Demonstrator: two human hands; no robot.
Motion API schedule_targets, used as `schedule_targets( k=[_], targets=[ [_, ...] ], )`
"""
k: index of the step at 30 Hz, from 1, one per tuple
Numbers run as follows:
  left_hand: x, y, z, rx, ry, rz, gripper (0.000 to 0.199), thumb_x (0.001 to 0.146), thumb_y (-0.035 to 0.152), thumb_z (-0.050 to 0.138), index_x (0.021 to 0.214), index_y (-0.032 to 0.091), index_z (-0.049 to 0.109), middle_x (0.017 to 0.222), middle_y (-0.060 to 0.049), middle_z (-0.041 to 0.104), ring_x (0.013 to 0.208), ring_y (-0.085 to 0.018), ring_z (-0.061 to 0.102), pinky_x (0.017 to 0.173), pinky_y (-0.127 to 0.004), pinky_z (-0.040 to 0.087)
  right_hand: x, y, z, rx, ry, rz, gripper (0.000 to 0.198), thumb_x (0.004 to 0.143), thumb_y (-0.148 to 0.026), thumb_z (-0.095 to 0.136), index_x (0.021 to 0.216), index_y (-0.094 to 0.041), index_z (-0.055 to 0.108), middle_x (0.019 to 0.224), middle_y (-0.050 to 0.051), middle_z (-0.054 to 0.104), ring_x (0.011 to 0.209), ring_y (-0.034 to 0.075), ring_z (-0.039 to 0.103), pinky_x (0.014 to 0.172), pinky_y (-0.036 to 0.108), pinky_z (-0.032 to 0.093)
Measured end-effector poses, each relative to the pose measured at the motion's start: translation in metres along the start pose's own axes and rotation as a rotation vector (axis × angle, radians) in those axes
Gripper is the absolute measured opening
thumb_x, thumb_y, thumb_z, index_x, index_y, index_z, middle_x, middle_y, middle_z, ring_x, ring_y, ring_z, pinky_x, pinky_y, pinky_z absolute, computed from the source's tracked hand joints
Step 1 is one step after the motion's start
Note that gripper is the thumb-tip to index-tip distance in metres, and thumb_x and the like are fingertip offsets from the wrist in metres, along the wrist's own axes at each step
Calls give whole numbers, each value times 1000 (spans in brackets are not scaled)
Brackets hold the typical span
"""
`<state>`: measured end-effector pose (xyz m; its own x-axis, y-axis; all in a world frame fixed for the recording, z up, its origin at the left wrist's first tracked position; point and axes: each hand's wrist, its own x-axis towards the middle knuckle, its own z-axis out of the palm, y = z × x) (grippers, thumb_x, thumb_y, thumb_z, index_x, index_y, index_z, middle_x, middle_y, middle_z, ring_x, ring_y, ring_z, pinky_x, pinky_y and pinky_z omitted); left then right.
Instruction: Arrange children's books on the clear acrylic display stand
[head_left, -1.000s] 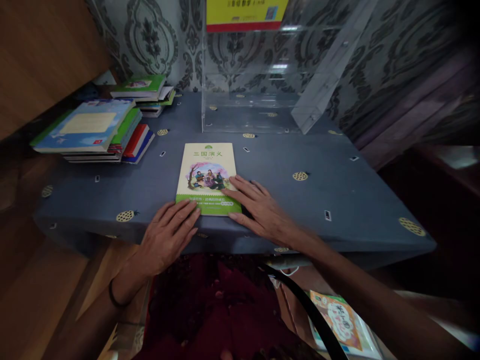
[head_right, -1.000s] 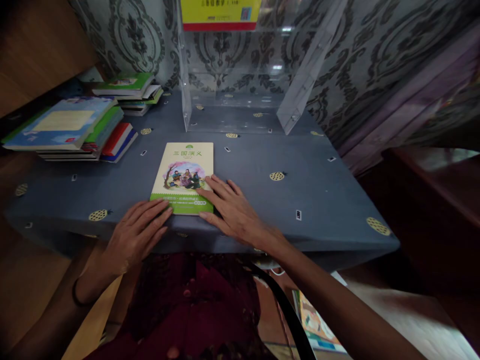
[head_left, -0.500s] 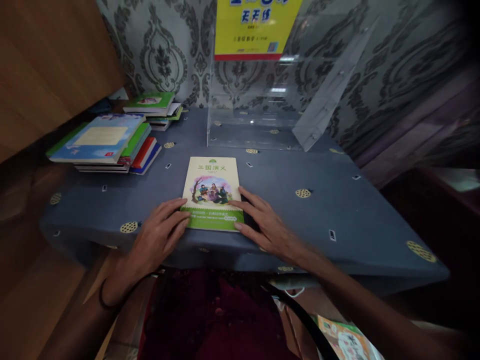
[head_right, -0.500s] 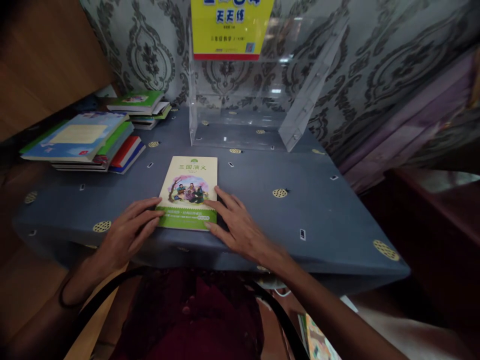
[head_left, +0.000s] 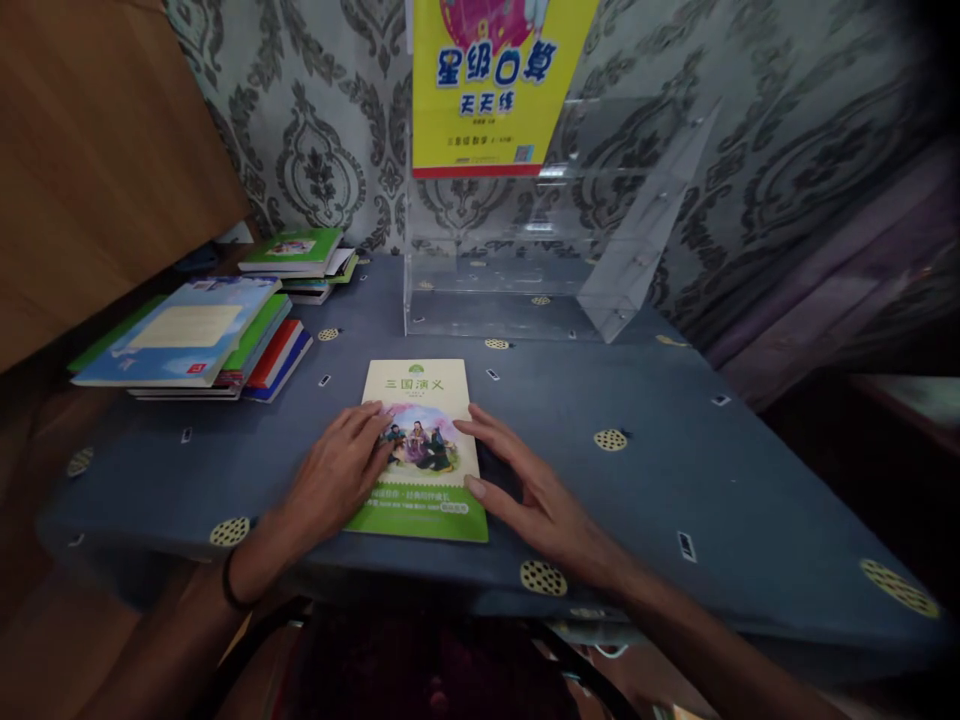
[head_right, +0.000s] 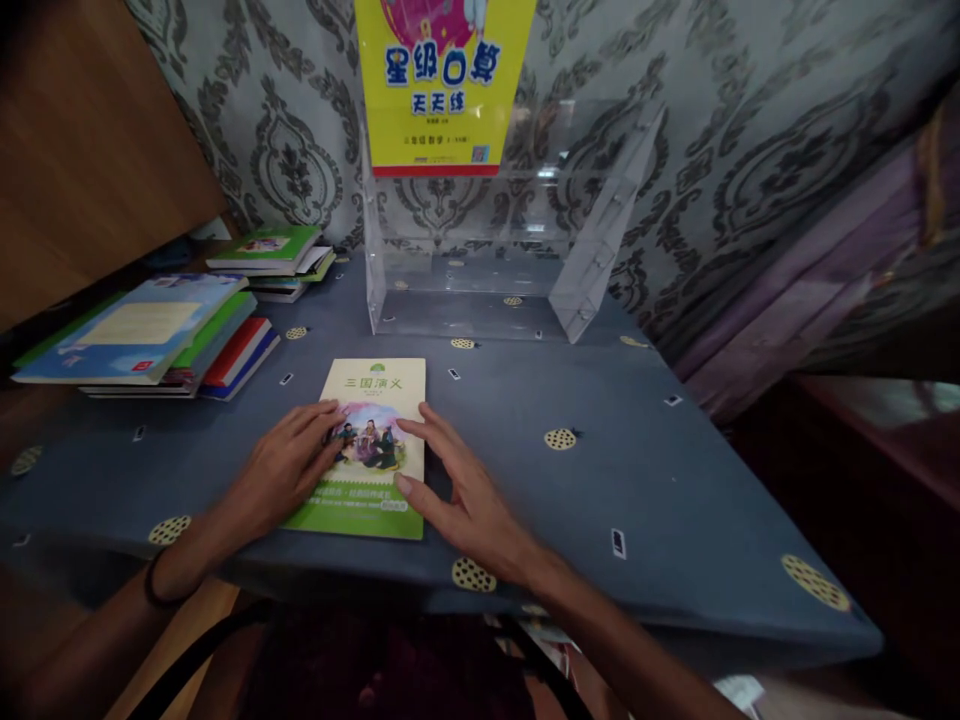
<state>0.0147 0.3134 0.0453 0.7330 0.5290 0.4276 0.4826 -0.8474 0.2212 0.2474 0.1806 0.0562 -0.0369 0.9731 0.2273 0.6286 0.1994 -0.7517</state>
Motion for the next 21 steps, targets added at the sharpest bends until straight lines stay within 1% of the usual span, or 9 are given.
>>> schedule_targets(
  k=[4,6,8,10,13,16,19,21],
  targets=[
    [3,5,-1,40,-23,-31,30,106,36,42,125,19,57,132,-13,65,126,-29,60,102,-51,55,1,-3,-7,278,-12,77,48,103,-47,50,150,-35,43,166,9,32,149,30,38,116,56,43],
    [3,6,-1,47,-21,-28,28,106,34,42,123,18,58,132,-13,65,124,-29,61,101,-50,55,2,-1,-9,408,13,101,47,103,-48,51,148,-35,45,166,9,34,147,31,42,115,58,43],
    [4,6,-1,41,-11,-23,27,105,31,43,122,18,59,131,-13,66,122,-28,62,100,-49,56,3,3,-10,458,25,104,44,103,-46,50,146,-36,47,163,9,38,143,31,47,113,58,46],
    [4,6,-1,25,-14,-34,27,105,31,43,122,19,59,131,-13,66,123,-28,61,101,-49,56,5,8,-10,392,20,82,42,104,-42,49,145,-36,48,161,8,42,141,30,50,111,57,49],
    [6,4,-2,-2,-54,-39,30,105,34,42,129,21,56,138,-13,61,130,-28,57,106,-51,52,8,12,-9,218,31,39,39,103,-42,50,140,-33,53,158,10,46,140,29,52,108,54,53],
    [10,-2,-3,14,-108,-19,36,106,38,40,135,22,53,144,-14,57,136,-29,53,108,-51,51,9,14,-8,82,30,14,36,101,-43,52,134,-29,59,153,13,52,140,32,51,105,57,54],
    [19,-12,-2,61,-163,-3,41,107,44,37,137,21,54,148,-14,55,139,-29,51,109,-51,49,12,17,-8,-27,-21,3,36,102,-41,51,133,-27,59,154,14,51,142,32,49,105,58,54],
    [26,-20,0,90,-182,6,45,107,46,36,139,20,53,150,-14,53,141,-29,49,112,-50,47,16,20,-7,-102,-38,-32,38,103,-41,49,136,-25,58,156,14,48,144,32,46,108,59,51]
  ],
)
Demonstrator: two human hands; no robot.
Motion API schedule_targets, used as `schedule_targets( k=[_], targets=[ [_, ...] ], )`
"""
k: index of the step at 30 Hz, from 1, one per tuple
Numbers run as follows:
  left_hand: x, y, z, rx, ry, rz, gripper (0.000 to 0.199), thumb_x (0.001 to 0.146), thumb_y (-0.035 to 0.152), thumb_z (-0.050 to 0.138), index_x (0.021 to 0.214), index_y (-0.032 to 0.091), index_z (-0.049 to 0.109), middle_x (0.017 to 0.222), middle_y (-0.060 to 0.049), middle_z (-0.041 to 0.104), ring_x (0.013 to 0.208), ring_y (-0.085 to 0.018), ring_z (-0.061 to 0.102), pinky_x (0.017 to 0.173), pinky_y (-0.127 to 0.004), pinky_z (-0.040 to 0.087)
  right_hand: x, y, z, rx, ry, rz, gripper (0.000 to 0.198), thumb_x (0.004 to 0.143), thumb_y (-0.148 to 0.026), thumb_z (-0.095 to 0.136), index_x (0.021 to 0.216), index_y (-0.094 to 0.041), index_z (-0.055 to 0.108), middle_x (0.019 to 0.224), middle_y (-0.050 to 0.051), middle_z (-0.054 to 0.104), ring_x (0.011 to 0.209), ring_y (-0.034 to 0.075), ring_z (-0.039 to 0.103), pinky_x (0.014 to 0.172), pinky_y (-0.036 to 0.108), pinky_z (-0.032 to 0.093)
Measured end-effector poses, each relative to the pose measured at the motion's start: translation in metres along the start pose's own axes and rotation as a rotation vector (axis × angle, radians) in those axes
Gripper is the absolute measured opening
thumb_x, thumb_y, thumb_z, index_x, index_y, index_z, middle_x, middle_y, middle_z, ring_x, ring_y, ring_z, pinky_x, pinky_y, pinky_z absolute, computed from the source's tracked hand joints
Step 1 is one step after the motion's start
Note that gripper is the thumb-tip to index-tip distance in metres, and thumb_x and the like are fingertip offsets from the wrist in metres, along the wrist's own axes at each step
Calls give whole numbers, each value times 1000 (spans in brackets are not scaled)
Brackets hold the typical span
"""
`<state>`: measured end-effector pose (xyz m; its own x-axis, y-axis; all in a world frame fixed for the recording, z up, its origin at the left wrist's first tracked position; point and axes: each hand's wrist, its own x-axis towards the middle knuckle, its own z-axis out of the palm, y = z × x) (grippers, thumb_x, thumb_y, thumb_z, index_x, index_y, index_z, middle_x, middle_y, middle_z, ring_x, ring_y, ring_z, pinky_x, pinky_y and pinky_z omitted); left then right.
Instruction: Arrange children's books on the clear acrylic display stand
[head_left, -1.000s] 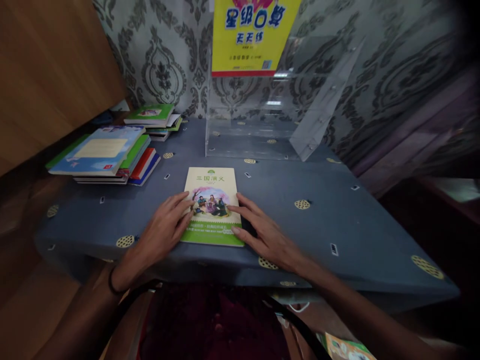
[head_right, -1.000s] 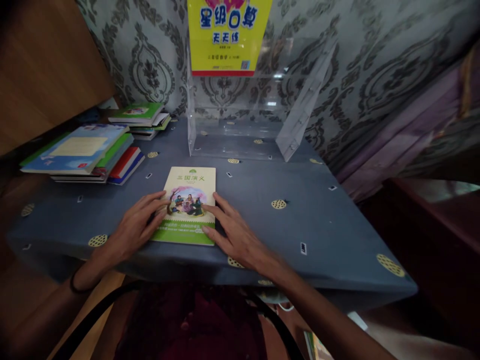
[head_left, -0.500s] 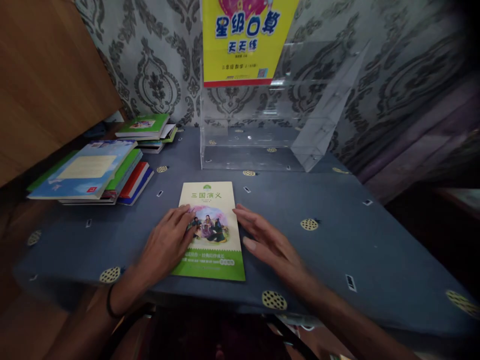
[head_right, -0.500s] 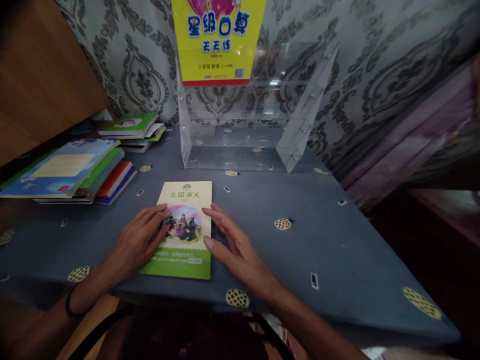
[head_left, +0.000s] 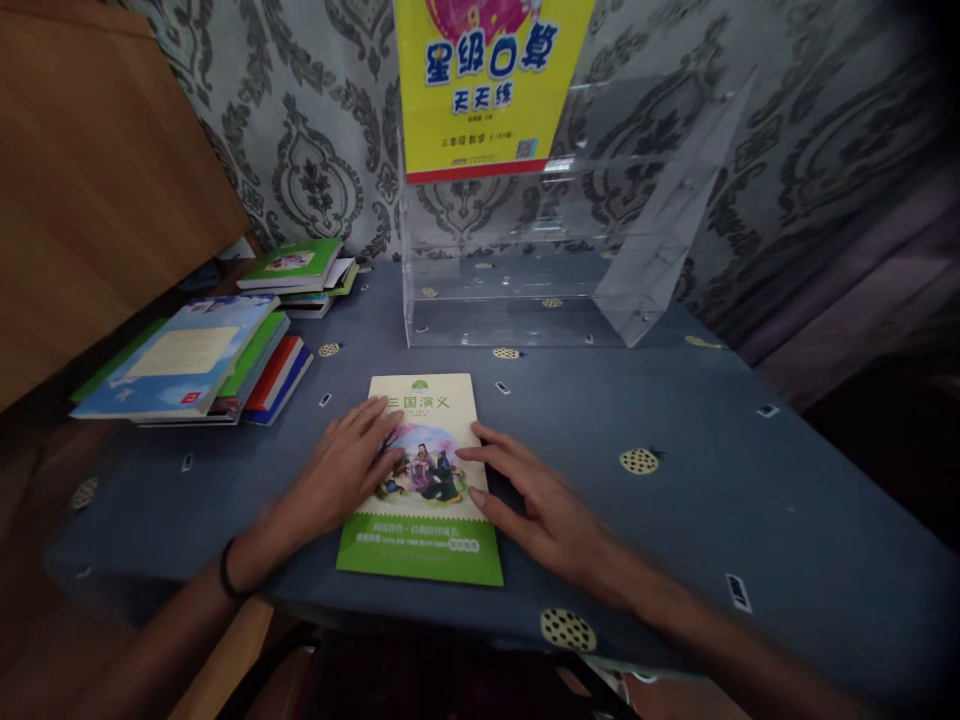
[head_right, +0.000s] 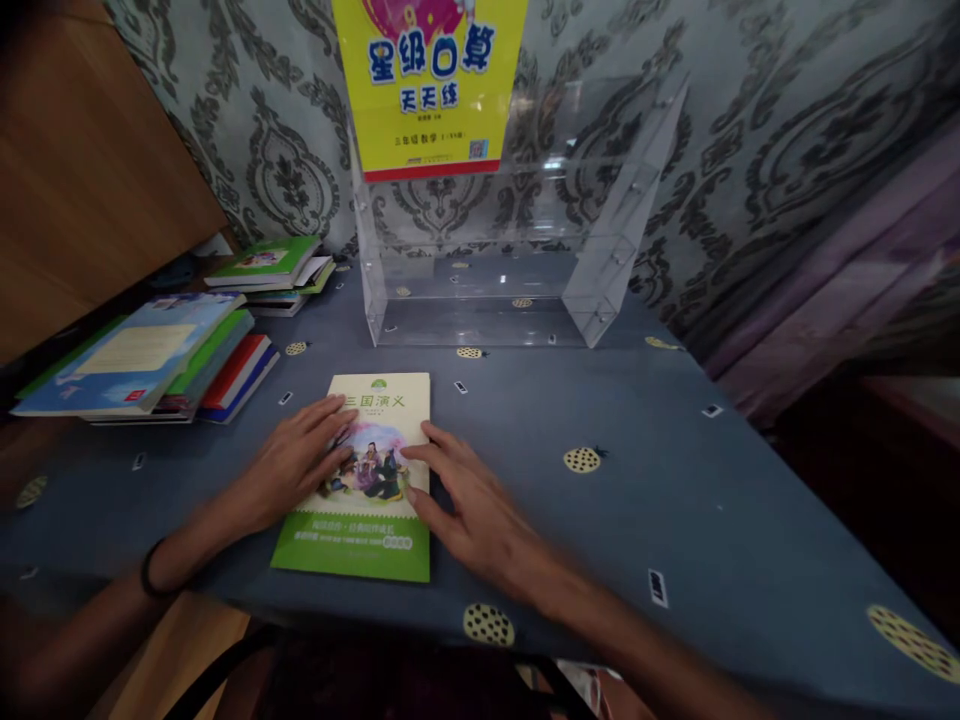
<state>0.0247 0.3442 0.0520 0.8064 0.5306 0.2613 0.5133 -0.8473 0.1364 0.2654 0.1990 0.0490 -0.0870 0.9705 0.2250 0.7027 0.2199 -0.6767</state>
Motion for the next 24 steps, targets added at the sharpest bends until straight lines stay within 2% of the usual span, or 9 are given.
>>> schedule_targets(
  k=[7,14,18,24],
  targets=[
    [24,-14,5,21,-63,6,58,106,54,31,147,16,46,156,-18,47,147,-31,42,114,-51,43,37,13,-1,-218,-23,-113,49,103,-51,45,140,-21,56,157,17,45,150,32,36,117,61,40],
    [35,-18,5,12,-108,-2,57,105,57,34,146,20,47,159,-17,43,149,-31,38,114,-55,41,90,25,4,-337,-45,-136,44,103,-43,48,139,-18,56,153,18,51,147,33,40,116,60,39],
    [39,-20,4,43,-93,23,54,104,56,37,143,20,49,155,-17,48,145,-32,44,112,-54,42,98,31,9,-367,-23,-160,41,102,-35,50,138,-17,57,147,18,57,140,31,49,116,57,39],
    [49,-15,4,98,-93,58,57,104,55,37,145,18,47,150,-18,53,140,-34,48,111,-62,40,96,32,9,-350,-30,-164,45,103,-36,45,142,-17,54,150,17,54,143,31,46,117,60,37]
  ],
)
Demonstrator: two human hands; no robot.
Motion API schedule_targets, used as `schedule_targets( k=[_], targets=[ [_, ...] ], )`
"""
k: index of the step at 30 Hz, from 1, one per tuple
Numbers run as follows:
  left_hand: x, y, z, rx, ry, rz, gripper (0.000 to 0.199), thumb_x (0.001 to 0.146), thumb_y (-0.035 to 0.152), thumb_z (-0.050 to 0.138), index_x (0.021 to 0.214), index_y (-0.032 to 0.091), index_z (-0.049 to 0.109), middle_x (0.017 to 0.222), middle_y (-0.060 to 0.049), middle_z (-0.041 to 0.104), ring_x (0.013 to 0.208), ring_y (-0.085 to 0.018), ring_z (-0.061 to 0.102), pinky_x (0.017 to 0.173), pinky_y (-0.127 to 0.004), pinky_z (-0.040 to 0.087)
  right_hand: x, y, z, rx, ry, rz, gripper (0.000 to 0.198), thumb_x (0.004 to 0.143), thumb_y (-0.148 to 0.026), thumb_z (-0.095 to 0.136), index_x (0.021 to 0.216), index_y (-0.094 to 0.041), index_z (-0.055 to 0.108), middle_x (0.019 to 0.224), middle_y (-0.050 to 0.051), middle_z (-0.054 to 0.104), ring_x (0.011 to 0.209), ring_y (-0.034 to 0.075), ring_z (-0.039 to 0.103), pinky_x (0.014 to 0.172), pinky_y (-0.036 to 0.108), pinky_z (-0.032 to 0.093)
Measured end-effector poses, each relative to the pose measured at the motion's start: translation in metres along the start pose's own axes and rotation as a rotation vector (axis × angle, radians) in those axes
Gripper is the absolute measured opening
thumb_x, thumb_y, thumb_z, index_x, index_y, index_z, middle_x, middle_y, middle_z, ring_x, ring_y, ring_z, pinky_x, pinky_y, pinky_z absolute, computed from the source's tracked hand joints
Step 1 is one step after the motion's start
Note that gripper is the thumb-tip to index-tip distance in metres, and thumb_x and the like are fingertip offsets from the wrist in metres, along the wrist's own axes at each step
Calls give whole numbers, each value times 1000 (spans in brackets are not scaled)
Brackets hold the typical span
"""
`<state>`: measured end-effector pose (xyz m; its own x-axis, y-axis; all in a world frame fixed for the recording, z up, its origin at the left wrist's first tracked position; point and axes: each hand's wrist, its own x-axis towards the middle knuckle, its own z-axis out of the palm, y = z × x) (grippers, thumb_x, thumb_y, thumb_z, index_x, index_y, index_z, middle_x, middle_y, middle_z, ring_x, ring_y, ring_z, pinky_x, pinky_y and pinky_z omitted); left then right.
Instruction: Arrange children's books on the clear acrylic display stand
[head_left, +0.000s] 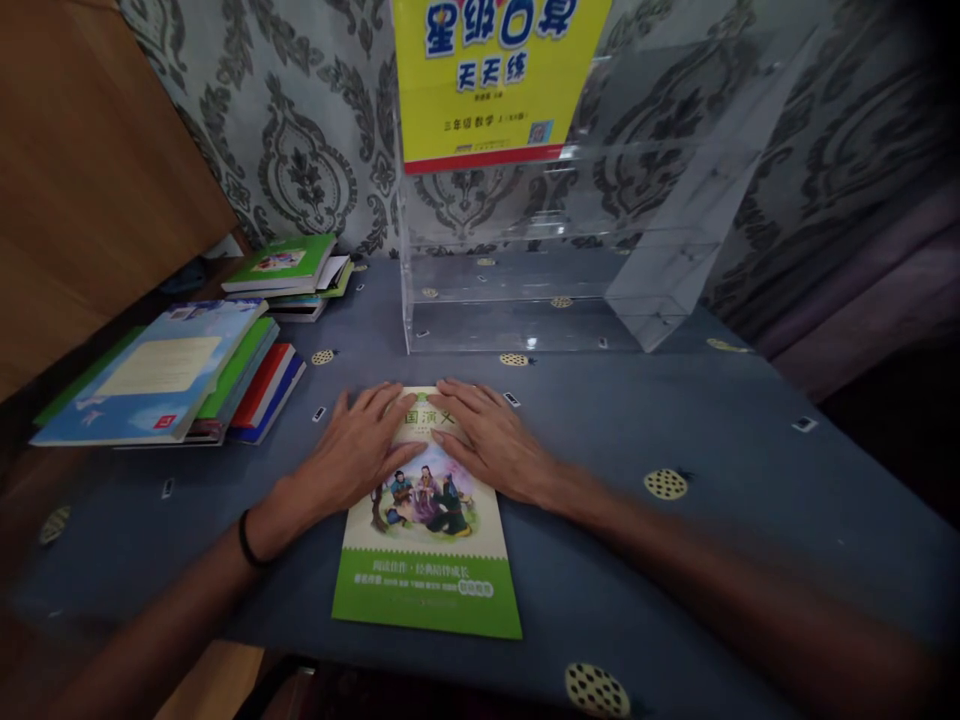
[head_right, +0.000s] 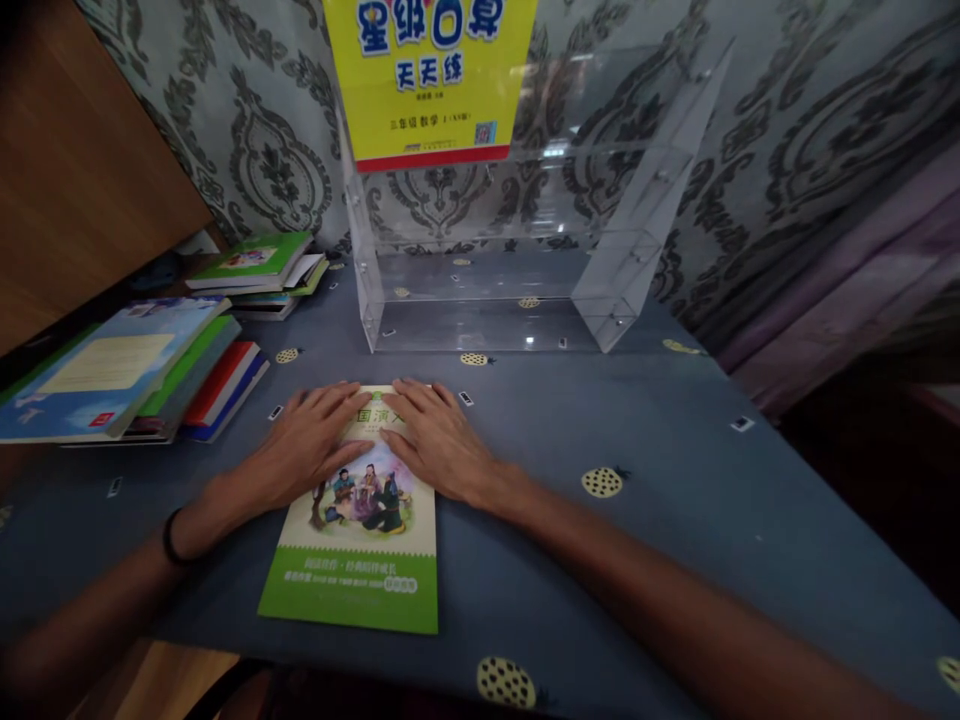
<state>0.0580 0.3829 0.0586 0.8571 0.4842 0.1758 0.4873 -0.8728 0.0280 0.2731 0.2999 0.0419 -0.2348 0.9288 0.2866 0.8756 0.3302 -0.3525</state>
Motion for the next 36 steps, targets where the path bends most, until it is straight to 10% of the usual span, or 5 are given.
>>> schedule_targets(
  k=[36],
  targets=[
    [35,36,-9,-43,-168,315,56,109,46,24,154,16,37,162,-14,39,153,-26,32,123,-56,29,-7,38,-4,626,289,185,35,102,-34,41,124,-19,63,119,10,73,113,24,67,104,47,49]
  ],
)
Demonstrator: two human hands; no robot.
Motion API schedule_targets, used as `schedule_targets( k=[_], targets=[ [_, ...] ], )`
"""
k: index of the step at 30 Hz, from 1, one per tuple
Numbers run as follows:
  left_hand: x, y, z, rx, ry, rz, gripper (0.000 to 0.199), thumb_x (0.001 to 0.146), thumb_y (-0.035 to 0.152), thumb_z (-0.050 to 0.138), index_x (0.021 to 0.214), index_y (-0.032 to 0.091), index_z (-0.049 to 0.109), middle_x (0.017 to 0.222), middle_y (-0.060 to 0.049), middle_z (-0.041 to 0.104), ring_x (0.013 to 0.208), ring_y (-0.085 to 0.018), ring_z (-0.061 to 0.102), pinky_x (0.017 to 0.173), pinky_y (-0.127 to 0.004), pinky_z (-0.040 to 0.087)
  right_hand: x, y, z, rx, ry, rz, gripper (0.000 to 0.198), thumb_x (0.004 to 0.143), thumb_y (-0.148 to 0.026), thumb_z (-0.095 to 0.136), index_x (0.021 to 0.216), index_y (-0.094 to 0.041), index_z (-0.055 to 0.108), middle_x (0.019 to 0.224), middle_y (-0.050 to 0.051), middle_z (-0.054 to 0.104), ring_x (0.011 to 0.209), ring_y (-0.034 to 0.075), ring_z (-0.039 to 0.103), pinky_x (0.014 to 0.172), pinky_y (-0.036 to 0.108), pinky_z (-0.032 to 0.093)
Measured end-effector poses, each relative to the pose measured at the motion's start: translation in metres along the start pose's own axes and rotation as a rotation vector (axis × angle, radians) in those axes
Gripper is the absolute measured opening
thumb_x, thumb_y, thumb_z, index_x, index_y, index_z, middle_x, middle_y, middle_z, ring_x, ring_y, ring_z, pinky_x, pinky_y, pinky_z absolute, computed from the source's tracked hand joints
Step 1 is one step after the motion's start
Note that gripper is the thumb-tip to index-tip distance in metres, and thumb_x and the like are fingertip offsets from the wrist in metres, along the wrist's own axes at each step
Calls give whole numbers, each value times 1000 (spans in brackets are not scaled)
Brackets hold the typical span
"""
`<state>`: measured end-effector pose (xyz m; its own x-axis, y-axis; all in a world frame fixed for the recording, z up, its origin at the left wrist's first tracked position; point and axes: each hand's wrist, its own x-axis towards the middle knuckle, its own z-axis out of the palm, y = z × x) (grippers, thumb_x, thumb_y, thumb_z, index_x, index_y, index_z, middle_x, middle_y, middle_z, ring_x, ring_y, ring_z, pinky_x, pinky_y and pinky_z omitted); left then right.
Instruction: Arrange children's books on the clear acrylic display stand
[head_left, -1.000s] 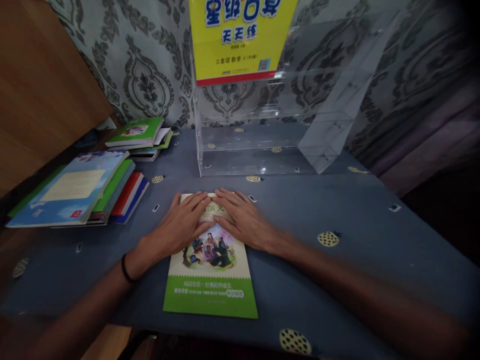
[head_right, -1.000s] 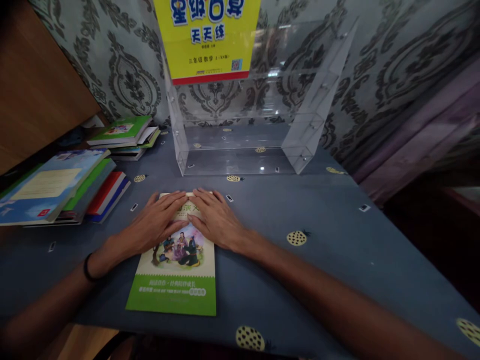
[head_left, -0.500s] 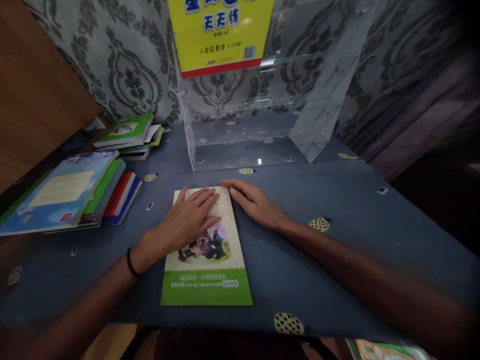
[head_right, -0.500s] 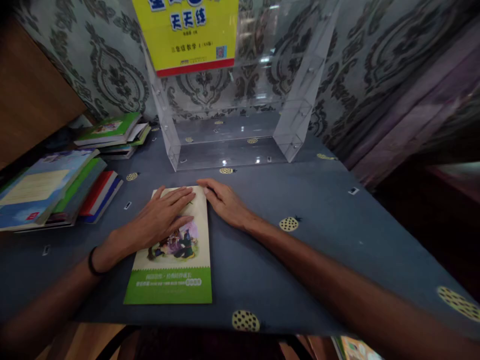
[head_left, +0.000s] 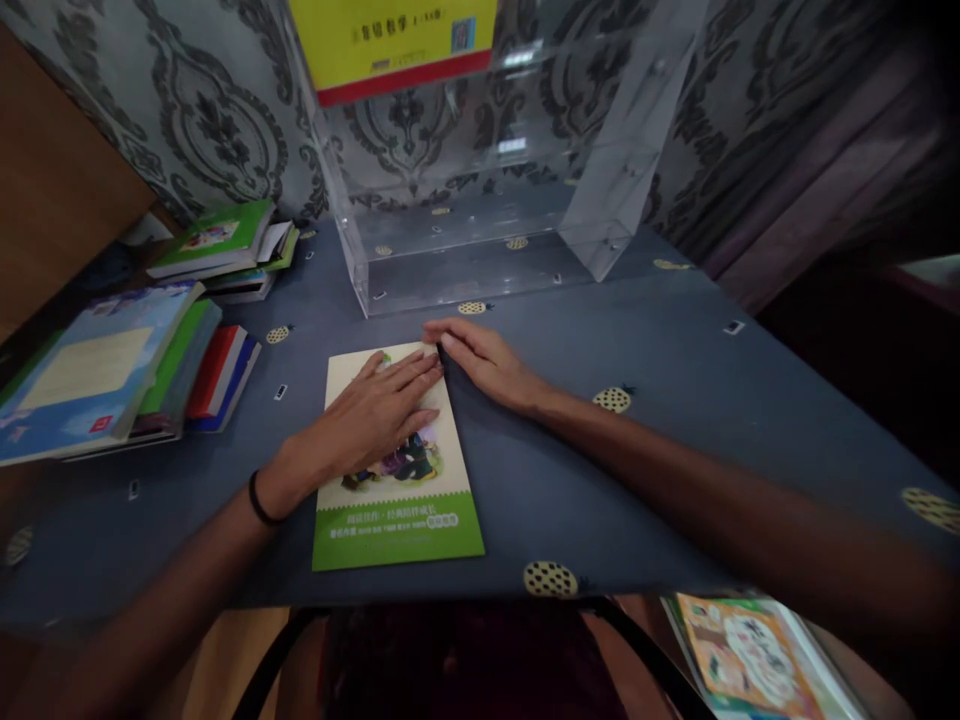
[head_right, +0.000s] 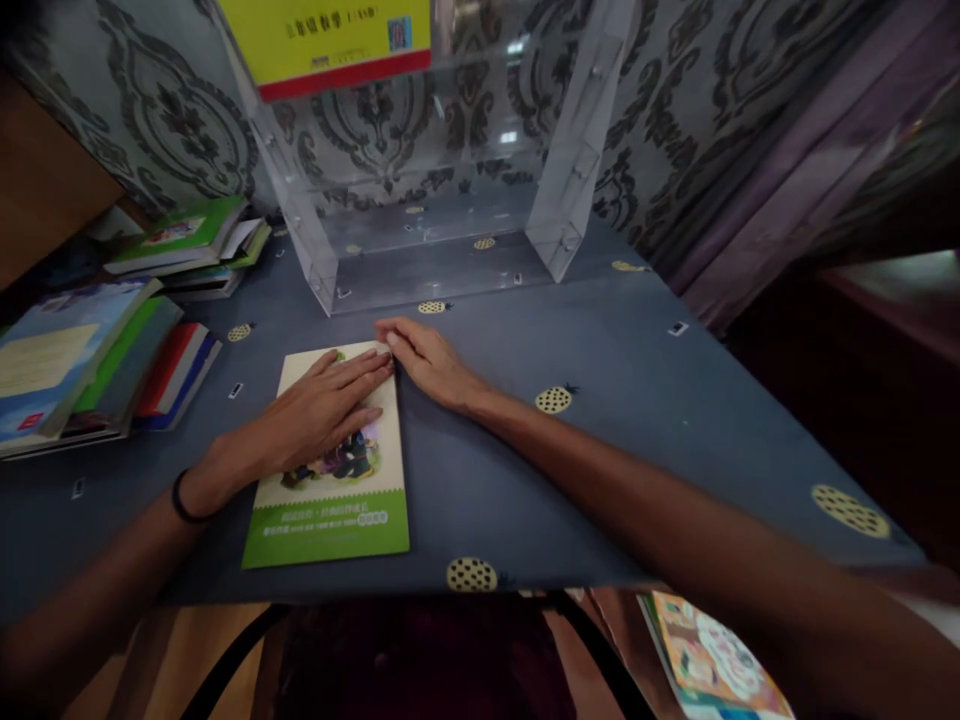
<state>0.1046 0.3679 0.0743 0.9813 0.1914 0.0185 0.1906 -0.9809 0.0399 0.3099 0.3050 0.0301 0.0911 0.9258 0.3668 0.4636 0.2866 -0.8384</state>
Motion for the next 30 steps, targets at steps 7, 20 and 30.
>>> schedule_targets(
  k=[7,20,30],
  targets=[
    [-9,13,-3,-17,-40,20,62,107,53,27,153,13,38,161,-16,40,153,-27,31,123,-57,28,-1,-1,2,-56,-13,-39,35,103,-36,40,121,-18,64,115,9,73,110,24,67,101,44,50],
    [-27,30,-6,-63,-46,42,51,109,44,30,151,20,44,161,-11,41,152,-28,34,121,-57,32,-2,-1,5,-153,-9,-31,35,102,-39,42,118,-19,66,116,9,74,107,25,68,96,43,53],
    [-56,61,-11,-47,-27,99,43,108,41,36,144,26,54,156,-10,50,150,-30,38,120,-57,33,-3,1,7,-211,-9,-33,34,101,-37,44,119,-18,65,115,9,75,103,24,68,92,41,53]
  ],
)
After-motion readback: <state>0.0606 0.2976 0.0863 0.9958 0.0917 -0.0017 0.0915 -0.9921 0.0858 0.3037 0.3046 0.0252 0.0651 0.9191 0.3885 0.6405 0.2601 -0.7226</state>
